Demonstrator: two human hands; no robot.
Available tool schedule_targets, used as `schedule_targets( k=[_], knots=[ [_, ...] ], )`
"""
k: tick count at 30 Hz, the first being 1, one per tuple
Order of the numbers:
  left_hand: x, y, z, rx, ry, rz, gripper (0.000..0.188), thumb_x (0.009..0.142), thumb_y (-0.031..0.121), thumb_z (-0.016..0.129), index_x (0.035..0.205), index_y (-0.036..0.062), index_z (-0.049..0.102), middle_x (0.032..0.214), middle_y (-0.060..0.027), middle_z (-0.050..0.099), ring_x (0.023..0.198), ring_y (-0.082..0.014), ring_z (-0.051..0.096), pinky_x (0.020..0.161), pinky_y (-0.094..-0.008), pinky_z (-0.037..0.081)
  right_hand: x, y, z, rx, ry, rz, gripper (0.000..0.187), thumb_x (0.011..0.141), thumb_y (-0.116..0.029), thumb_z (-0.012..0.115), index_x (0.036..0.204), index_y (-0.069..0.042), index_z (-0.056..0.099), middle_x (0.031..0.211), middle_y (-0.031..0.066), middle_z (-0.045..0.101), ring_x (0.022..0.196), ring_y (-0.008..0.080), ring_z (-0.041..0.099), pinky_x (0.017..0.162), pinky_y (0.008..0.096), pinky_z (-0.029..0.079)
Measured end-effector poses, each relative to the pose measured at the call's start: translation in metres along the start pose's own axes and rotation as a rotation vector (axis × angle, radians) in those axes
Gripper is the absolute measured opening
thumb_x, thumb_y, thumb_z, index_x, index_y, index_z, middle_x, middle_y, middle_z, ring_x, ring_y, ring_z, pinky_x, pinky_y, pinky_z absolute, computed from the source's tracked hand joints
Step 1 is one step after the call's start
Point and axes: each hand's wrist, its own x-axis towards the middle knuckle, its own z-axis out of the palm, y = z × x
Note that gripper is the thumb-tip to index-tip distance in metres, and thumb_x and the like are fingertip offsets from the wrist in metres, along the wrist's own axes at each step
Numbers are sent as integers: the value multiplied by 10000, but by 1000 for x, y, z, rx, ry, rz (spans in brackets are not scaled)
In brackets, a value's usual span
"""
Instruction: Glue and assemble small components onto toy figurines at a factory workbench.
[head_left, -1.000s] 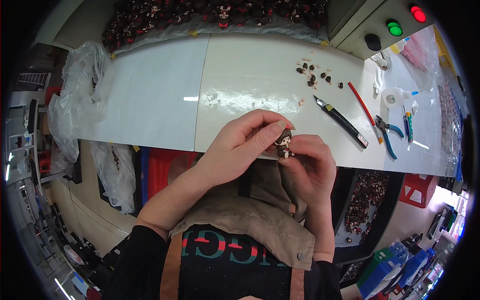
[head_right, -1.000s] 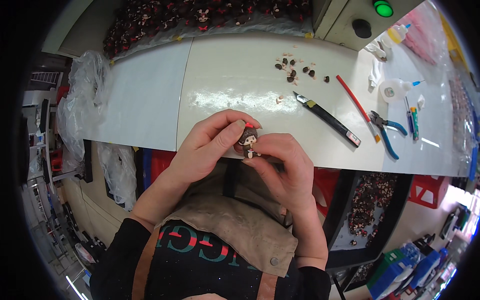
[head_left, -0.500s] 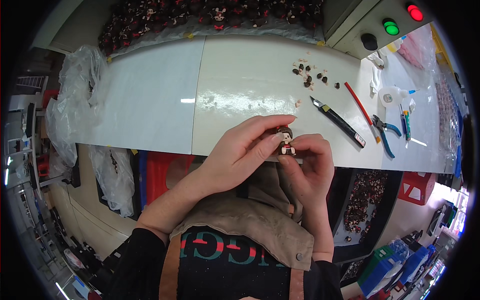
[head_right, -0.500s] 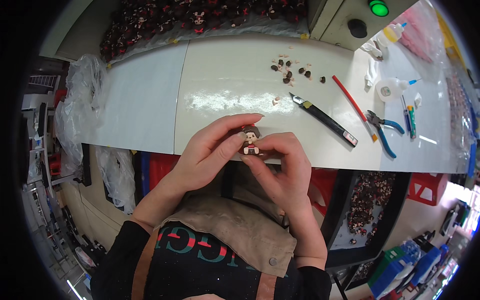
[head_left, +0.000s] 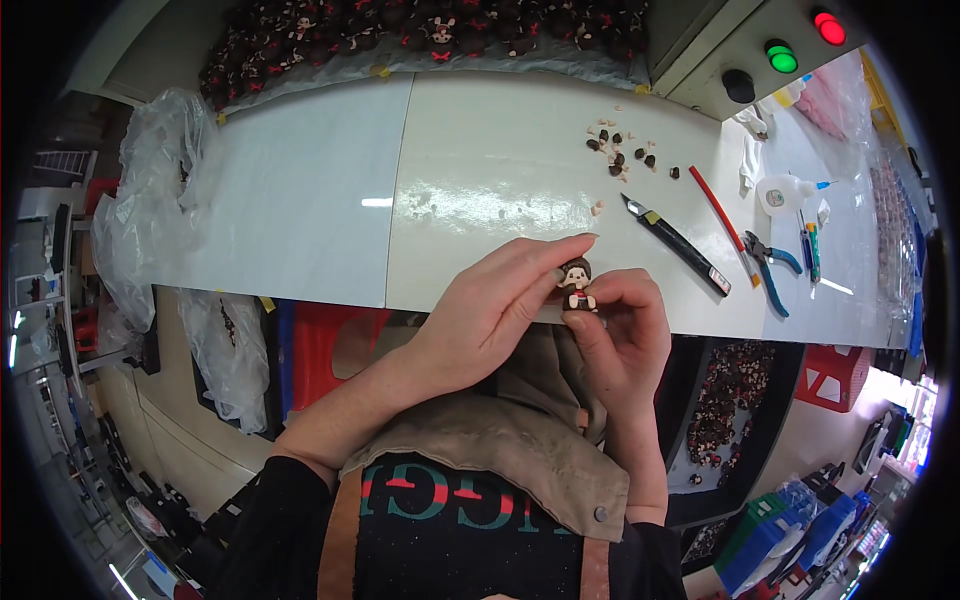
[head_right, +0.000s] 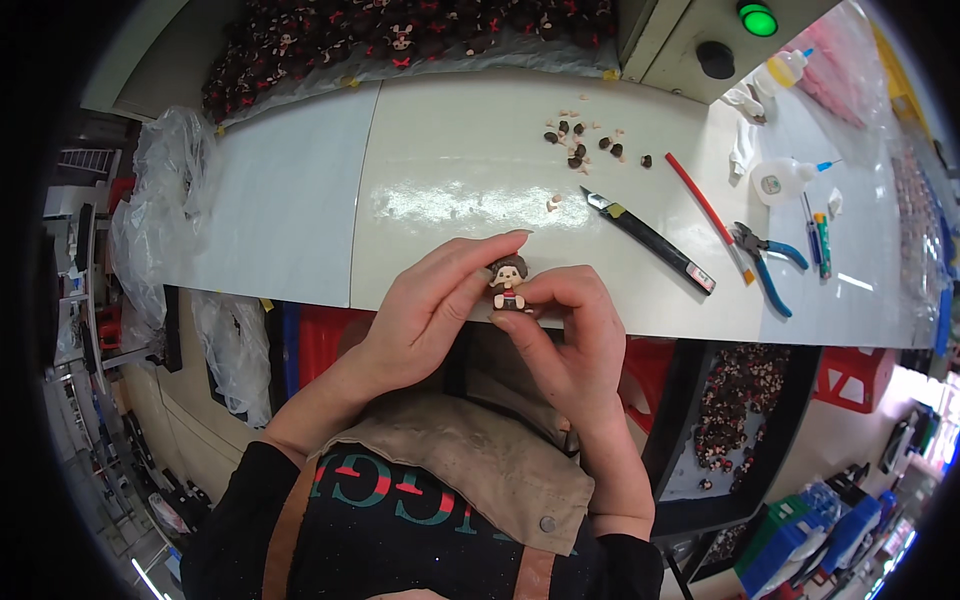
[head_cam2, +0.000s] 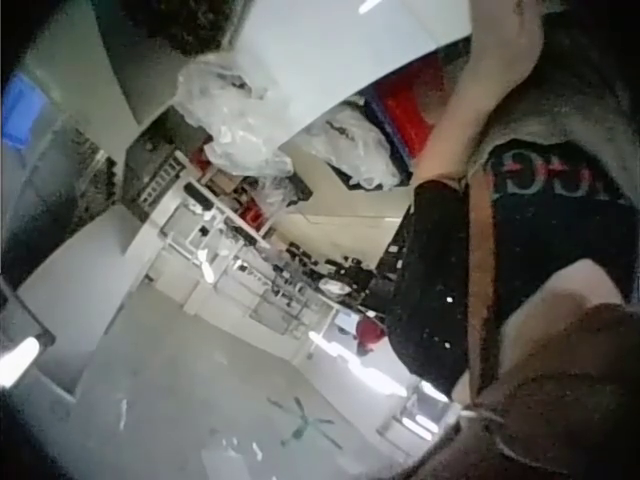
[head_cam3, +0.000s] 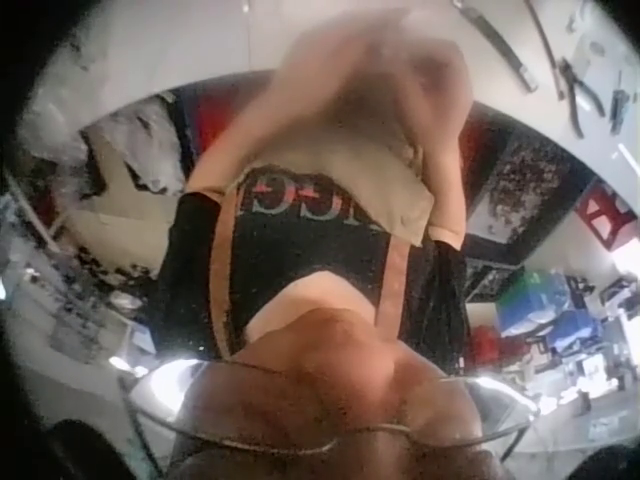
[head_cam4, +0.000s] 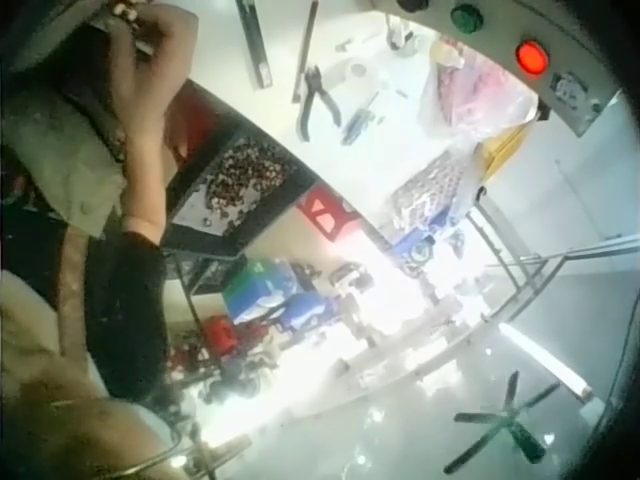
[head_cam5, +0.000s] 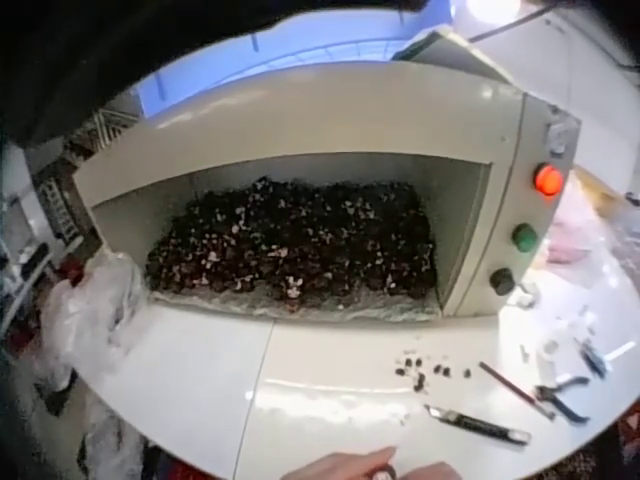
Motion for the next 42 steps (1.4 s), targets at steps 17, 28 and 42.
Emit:
schedule_targets(
  k=[17, 28, 42],
  knots=[
    [-1, 1, -2, -415, -30, -138, 344, 976, 83, 355, 1295, -16, 437, 1199, -142, 559, 1109, -187, 536, 961, -299, 419, -2, 1, 1, -33, -48, -36, 397, 712, 81, 715, 993, -18, 452, 968, 87, 482, 882, 154, 522, 788, 254, 479],
    [-1, -2, -5, -580, -14, -148, 313, 968, 108, 414, 1257, 2, 472, 1218, -98, 532, 1117, -146, 505, 960, -280, 399, 2, 1, 1, -178, -57, -107, 353, 701, 86, 716, 948, -10, 484, 956, 83, 481, 854, 149, 533, 717, 232, 508],
    [-1, -7, -8, -439, 6, -105, 294, 968, 105, 388, 1213, -4, 508, 1198, -87, 524, 1092, -141, 496, 960, -283, 376, 2, 0, 3, -186, -57, -114, 362, 683, 143, 684, 940, -10, 482, 951, 82, 477, 836, 143, 542, 705, 232, 525]
  ],
)
